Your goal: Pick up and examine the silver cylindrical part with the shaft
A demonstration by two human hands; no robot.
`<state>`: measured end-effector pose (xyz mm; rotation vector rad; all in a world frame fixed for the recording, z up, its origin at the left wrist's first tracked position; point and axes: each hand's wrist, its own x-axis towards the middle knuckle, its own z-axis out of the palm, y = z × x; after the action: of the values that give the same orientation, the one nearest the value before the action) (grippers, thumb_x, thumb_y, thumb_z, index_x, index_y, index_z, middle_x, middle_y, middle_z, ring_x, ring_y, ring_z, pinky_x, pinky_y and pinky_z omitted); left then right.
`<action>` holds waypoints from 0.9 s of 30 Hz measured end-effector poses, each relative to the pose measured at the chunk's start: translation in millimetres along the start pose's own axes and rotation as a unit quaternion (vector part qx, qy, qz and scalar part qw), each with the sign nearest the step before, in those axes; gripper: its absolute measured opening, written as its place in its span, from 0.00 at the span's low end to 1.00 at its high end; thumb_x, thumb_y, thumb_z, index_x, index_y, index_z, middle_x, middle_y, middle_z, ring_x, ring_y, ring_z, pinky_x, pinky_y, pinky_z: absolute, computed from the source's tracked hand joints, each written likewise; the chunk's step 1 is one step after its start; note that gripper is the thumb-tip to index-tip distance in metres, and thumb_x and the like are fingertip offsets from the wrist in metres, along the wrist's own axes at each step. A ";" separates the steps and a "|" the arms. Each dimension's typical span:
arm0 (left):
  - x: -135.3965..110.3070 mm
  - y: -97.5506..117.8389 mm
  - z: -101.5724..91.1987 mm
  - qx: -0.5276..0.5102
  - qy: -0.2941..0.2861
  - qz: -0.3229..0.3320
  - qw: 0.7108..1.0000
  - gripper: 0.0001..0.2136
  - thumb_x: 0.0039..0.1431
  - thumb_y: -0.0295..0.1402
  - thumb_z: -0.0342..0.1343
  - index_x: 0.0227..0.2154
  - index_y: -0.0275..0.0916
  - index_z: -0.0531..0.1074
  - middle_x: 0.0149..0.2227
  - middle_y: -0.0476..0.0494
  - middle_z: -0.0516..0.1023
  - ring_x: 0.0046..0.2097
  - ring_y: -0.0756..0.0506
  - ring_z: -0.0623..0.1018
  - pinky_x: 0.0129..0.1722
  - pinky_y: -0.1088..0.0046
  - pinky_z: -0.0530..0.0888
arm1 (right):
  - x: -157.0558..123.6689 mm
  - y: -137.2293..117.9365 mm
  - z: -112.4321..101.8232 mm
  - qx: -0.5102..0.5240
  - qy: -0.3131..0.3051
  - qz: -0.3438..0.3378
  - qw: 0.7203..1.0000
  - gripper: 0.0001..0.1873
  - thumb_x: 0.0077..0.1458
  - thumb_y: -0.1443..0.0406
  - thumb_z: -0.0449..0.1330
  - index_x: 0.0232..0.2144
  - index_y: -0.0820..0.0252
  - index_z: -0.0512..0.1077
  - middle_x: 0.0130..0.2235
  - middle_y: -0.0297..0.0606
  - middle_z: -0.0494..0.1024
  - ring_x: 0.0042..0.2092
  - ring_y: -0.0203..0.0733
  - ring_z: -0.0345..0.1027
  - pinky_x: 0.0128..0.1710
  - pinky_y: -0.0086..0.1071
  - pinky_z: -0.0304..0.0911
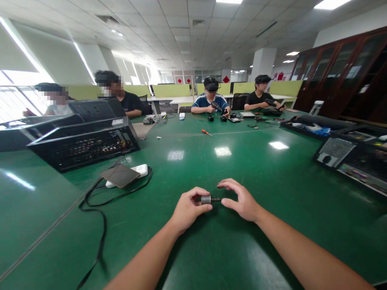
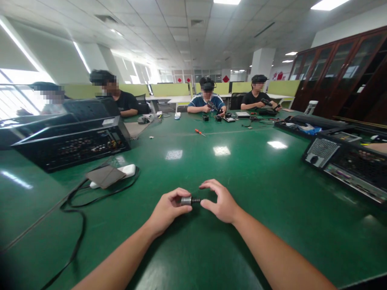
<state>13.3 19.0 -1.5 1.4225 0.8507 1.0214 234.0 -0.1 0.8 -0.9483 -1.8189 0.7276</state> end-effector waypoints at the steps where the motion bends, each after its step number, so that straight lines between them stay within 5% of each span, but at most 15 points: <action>1: 0.1 0.4 0.5 0.005 0.001 -0.001 1.000 0.15 0.38 0.23 0.70 0.33 0.36 0.75 0.35 0.47 0.75 0.38 0.47 0.75 0.40 0.72 0.71 | -0.5 -2.6 3.2 -0.011 -0.007 0.001 1.000 0.20 0.51 0.64 0.63 0.47 0.57 0.72 0.50 0.43 0.71 0.53 0.47 0.65 0.54 0.41 0.59; 13: 0.6 -3.1 2.6 0.018 -0.004 -0.008 1.000 0.15 0.39 0.25 0.70 0.34 0.35 0.75 0.34 0.46 0.76 0.37 0.46 0.75 0.39 0.71 0.72 | -0.8 -3.2 20.8 -0.066 0.007 0.008 0.998 0.11 0.50 0.67 0.64 0.38 0.56 0.78 0.42 0.38 0.79 0.45 0.42 0.71 0.49 0.37 0.64; 27: -0.2 1.0 4.7 0.030 0.015 -0.024 0.999 0.16 0.39 0.27 0.69 0.34 0.35 0.75 0.33 0.46 0.77 0.36 0.46 0.76 0.38 0.70 0.72 | 0.5 -3.4 16.6 -0.087 -0.007 0.027 0.996 0.09 0.52 0.66 0.63 0.37 0.56 0.79 0.39 0.38 0.80 0.42 0.42 0.72 0.44 0.36 0.65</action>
<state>17.6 17.1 -0.5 1.4333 0.9389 0.9906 217.7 -2.8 -2.8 -1.1127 -1.8983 0.6164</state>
